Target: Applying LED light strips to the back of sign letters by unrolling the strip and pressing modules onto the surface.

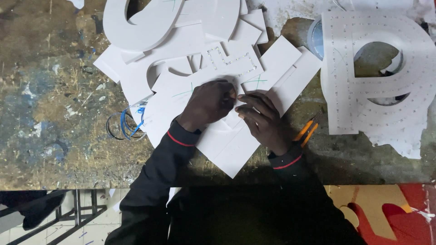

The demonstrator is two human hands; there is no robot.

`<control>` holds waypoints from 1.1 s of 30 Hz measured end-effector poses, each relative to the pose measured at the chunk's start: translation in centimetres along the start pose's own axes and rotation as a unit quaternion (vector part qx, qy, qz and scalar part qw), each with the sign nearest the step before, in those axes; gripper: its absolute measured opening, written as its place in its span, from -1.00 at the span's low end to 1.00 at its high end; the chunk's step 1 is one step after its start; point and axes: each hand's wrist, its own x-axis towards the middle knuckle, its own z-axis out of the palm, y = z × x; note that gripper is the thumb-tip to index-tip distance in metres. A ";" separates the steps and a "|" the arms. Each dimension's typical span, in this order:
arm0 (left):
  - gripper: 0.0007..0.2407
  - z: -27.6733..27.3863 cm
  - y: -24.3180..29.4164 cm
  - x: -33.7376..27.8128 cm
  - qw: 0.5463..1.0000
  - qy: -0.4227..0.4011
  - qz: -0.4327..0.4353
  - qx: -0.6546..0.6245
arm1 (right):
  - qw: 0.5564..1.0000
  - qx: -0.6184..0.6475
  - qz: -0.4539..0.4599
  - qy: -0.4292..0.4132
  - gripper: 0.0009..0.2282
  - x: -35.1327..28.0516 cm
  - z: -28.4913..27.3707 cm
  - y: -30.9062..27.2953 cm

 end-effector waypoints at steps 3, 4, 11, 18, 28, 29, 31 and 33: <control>-0.88 0.4 0.3 0.7 0.999 -0.011 -0.026 0.029 | 0.999 -0.037 0.004 -0.030 -0.91 1.0 -0.9 -1.2; -0.85 0.7 0.4 0.8 0.998 -0.023 -0.040 0.049 | 0.996 -0.074 0.004 -0.052 -0.93 1.3 -1.2 -1.8; -0.70 -1.2 1.5 -2.4 0.996 -0.003 -0.087 0.017 | 0.997 -0.056 0.050 0.014 -0.81 1.1 0.4 -3.2; -0.69 -3.8 0.2 -11.4 0.978 -0.027 -0.191 0.076 | 0.984 -0.152 0.056 0.078 -0.75 1.5 2.2 -3.5; -0.69 -7.7 -4.8 -23.4 0.974 0.113 -0.195 -0.020 | 0.982 -0.162 0.044 0.090 -0.84 2.3 2.1 -2.7; -0.69 -8.1 -6.2 -23.8 0.974 0.114 -0.194 -0.022 | 0.982 -0.163 0.043 0.089 -0.84 2.0 2.2 -2.4; -0.70 -9.2 -8.8 -24.2 0.966 0.177 -0.187 -0.021 | 0.980 -0.170 0.035 0.095 -0.84 1.8 2.5 -1.5; -0.77 -10.0 -8.9 -25.1 0.966 0.185 -0.171 -0.056 | 0.978 -0.185 0.026 0.096 -0.84 1.8 2.1 -0.9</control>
